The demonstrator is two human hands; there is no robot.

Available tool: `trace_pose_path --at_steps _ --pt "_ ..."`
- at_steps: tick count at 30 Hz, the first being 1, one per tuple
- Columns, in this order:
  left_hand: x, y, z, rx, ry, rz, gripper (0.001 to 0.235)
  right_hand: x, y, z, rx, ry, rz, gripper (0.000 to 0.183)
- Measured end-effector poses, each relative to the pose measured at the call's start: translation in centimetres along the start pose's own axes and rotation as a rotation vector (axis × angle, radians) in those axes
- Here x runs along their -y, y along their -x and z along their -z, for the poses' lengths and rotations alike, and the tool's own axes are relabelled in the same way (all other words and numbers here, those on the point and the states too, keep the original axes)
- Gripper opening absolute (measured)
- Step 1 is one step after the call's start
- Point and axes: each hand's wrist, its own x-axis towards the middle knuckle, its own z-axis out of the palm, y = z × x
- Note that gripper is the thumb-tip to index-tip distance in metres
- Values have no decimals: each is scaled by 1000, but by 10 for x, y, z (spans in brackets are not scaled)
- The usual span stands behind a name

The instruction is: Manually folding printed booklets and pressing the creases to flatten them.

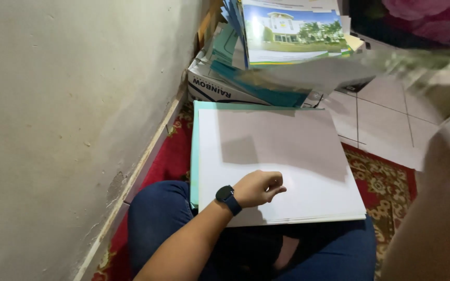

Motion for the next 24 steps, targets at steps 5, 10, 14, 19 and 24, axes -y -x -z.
trace_pose_path --at_steps 5,10,14,19,24 --pt "-8 3 1 -69 30 -13 17 157 2 18 -261 -924 388 36" --pt "-4 4 -7 -142 42 -33 12 250 27 -34 180 -1632 351 47" --pt "10 0 -10 -166 70 -40 12 278 19 -109 330 -1672 158 2" --pt "25 -3 -17 -174 -71 -36 18 262 12 -153 509 -1525 -35 32" --pt "3 -2 -12 -354 -11 23 27 193 130 -126 669 -1387 481 26"
